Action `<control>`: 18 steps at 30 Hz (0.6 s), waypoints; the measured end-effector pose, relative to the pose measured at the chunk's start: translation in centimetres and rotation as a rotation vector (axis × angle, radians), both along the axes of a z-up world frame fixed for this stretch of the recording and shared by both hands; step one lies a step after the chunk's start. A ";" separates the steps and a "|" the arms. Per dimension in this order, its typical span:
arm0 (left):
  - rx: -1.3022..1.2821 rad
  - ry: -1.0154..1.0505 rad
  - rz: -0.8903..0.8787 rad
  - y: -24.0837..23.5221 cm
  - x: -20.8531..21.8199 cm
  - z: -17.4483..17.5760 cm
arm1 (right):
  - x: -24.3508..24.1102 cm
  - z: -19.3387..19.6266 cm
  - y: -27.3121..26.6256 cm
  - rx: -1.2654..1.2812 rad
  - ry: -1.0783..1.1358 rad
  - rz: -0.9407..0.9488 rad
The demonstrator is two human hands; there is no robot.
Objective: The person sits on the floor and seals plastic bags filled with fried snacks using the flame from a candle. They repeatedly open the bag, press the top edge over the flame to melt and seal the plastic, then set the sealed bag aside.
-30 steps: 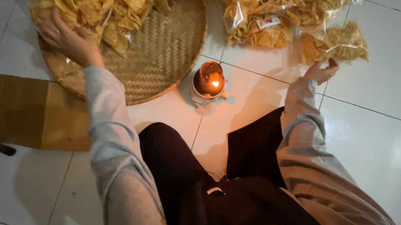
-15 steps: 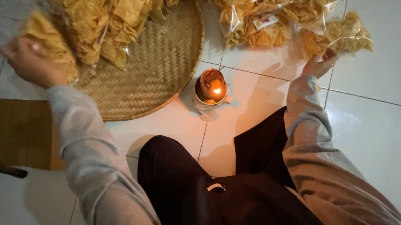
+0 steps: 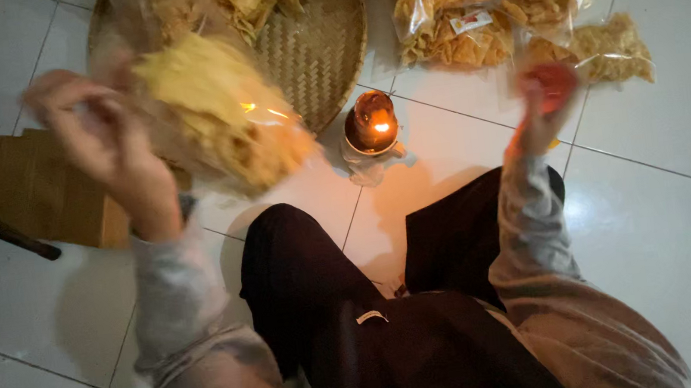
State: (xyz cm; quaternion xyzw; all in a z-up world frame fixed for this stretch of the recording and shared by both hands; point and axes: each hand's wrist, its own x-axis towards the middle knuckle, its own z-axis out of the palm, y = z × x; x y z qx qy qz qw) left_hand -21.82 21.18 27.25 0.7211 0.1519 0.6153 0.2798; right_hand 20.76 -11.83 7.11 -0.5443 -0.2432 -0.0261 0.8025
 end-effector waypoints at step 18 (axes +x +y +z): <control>-0.365 -0.192 -0.535 -27.2 6.2 -3.9 | -17.8 3.1 -3.3 -0.472 -0.529 1.181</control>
